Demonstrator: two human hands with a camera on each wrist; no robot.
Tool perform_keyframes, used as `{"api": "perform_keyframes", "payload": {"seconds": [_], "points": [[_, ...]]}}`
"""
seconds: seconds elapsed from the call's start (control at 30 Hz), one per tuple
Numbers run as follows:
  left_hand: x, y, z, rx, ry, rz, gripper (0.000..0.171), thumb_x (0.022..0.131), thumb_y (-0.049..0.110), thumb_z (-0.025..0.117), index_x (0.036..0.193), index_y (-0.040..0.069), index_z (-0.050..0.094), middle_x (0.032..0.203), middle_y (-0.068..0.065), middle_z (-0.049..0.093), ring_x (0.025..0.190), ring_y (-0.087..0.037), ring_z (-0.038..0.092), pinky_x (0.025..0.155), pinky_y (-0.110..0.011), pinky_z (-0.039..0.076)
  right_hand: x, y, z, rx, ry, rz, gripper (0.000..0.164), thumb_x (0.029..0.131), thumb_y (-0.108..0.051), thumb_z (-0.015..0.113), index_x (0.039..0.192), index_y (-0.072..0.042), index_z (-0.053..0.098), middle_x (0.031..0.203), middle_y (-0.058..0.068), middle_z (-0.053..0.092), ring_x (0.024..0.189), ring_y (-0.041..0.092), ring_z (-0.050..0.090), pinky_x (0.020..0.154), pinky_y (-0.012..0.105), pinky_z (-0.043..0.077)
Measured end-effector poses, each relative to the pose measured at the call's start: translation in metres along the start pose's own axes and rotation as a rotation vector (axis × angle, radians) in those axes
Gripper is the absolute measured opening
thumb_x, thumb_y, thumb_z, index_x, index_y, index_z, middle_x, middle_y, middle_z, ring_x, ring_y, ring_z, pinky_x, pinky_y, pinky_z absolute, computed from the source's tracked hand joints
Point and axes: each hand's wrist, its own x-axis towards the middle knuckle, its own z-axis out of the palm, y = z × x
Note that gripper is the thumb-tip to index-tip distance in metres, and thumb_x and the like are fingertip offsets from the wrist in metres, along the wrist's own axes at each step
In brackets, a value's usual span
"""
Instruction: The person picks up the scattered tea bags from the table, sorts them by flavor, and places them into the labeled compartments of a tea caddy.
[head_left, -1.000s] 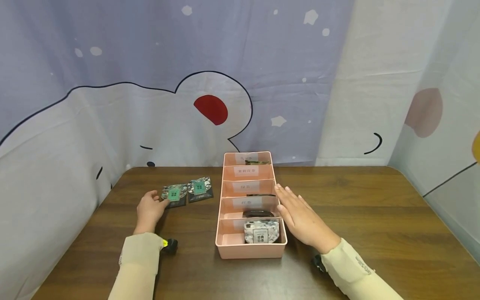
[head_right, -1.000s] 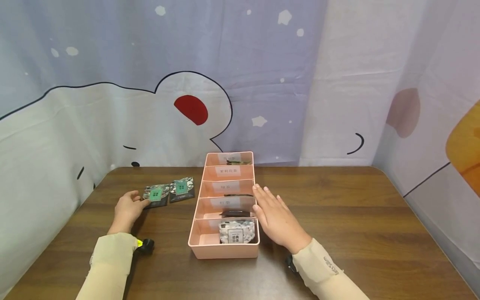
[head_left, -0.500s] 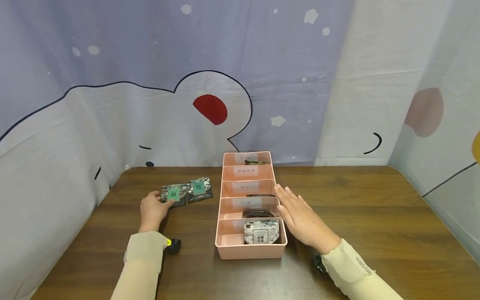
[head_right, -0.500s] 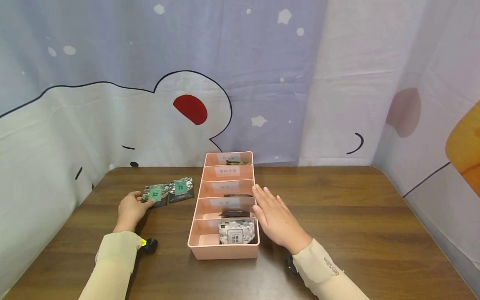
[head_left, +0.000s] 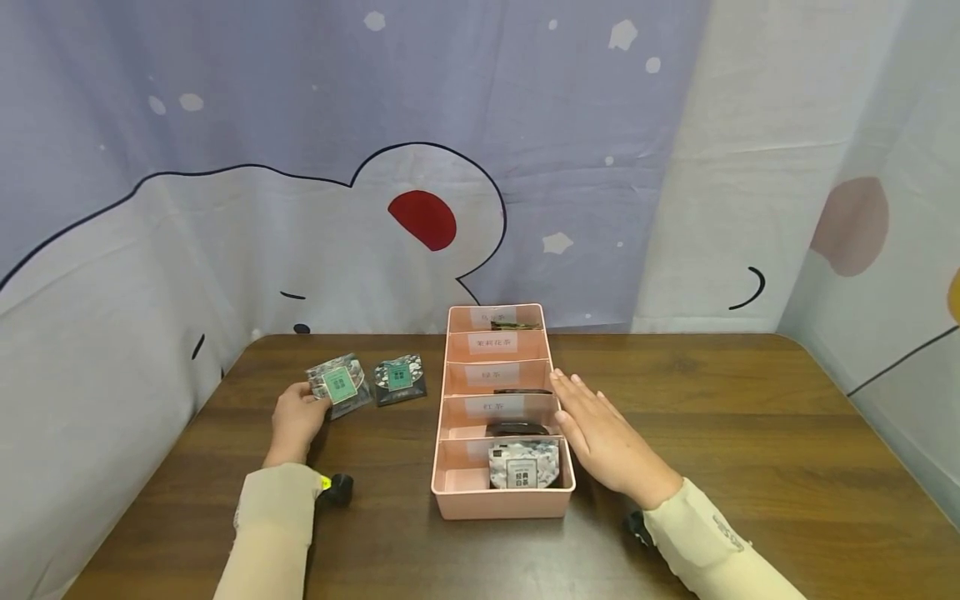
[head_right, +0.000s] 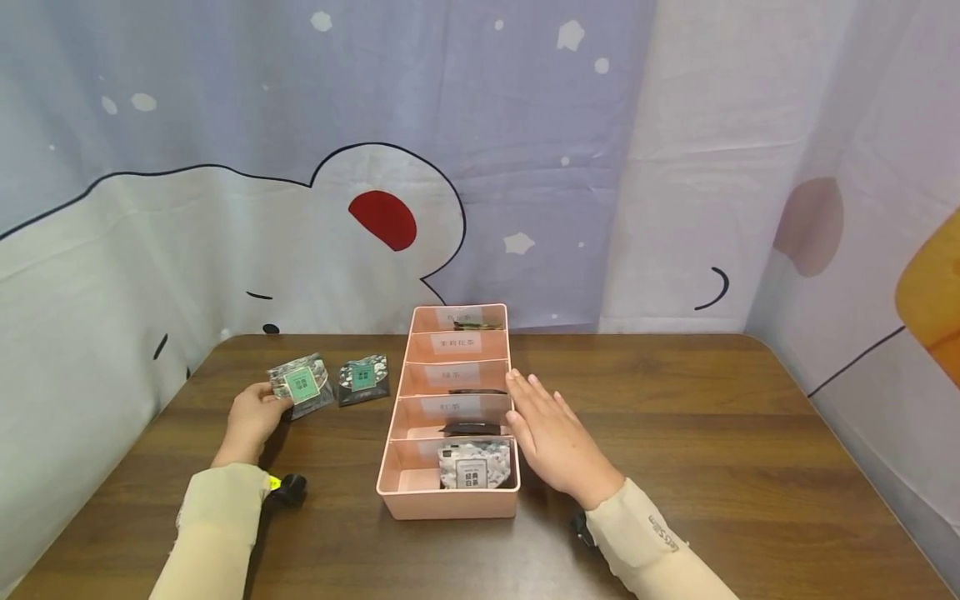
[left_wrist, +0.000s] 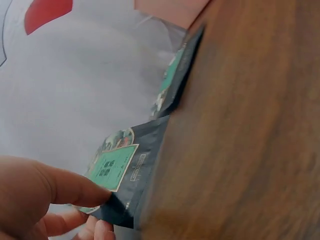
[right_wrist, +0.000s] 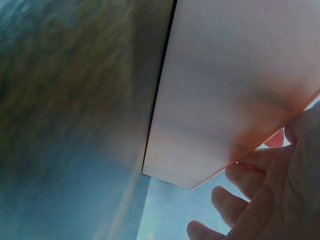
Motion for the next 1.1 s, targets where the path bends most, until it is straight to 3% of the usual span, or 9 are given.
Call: {"api": "perform_keyframes", "payload": {"seconds": [0.27, 0.4, 0.53, 0.63, 0.87, 1.1], "points": [[-0.004, 0.002, -0.006, -0.033, 0.024, 0.029, 0.045, 0.103, 0.013, 0.041, 0.140, -0.013, 0.046, 0.137, -0.036, 0.048, 0.128, -0.048, 0.046, 0.106, -0.059, 0.040, 0.000, -0.001, 0.000, -0.002, -0.004, 0.001, 0.055, 0.112, -0.034, 0.032, 0.160, -0.008, 0.029, 0.165, 0.007, 0.028, 0.152, 0.031, 0.023, 0.119, 0.061, 0.023], [-0.006, 0.005, -0.007, -0.037, 0.060, 0.067, 0.041, 0.104, 0.014, 0.045, 0.135, -0.012, 0.052, 0.120, -0.032, 0.058, 0.104, -0.039, 0.063, 0.087, -0.046, 0.052, 0.001, -0.001, 0.000, -0.001, -0.003, -0.003, 0.055, 0.112, -0.034, 0.032, 0.160, -0.007, 0.029, 0.165, 0.008, 0.028, 0.152, 0.032, 0.023, 0.119, 0.061, 0.023], [-0.007, 0.009, -0.008, -0.046, 0.076, 0.093, 0.037, 0.104, 0.013, 0.048, 0.132, -0.010, 0.054, 0.109, -0.026, 0.064, 0.075, -0.019, 0.068, 0.069, -0.027, 0.048, 0.001, -0.001, 0.000, -0.006, -0.004, -0.004, 0.055, 0.112, -0.034, 0.032, 0.160, -0.006, 0.028, 0.165, 0.009, 0.028, 0.152, 0.032, 0.023, 0.119, 0.061, 0.023], [-0.009, 0.013, -0.008, -0.042, 0.072, 0.106, 0.037, 0.104, 0.014, 0.048, 0.133, -0.009, 0.054, 0.110, -0.024, 0.064, 0.074, -0.013, 0.066, 0.068, -0.024, 0.046, 0.001, -0.001, 0.000, -0.013, -0.002, -0.005, 0.055, 0.112, -0.033, 0.032, 0.160, -0.005, 0.029, 0.165, 0.009, 0.028, 0.152, 0.032, 0.023, 0.120, 0.060, 0.023], [-0.014, 0.027, -0.007, -0.043, 0.096, 0.171, 0.032, 0.105, 0.012, 0.050, 0.127, -0.008, 0.058, 0.109, -0.026, 0.065, 0.079, -0.021, 0.068, 0.067, -0.025, 0.047, 0.001, -0.001, 0.000, -0.013, 0.000, -0.004, 0.054, 0.112, -0.031, 0.033, 0.160, -0.005, 0.029, 0.165, 0.010, 0.029, 0.152, 0.031, 0.023, 0.120, 0.059, 0.022], [-0.021, 0.043, -0.003, -0.086, 0.112, 0.269, 0.025, 0.104, 0.011, 0.052, 0.118, -0.007, 0.062, 0.102, -0.026, 0.069, 0.071, -0.011, 0.064, 0.063, -0.019, 0.046, 0.000, -0.001, 0.000, -0.023, -0.003, -0.005, 0.055, 0.112, -0.032, 0.032, 0.160, -0.006, 0.028, 0.165, 0.010, 0.028, 0.152, 0.031, 0.023, 0.120, 0.059, 0.022]]}}
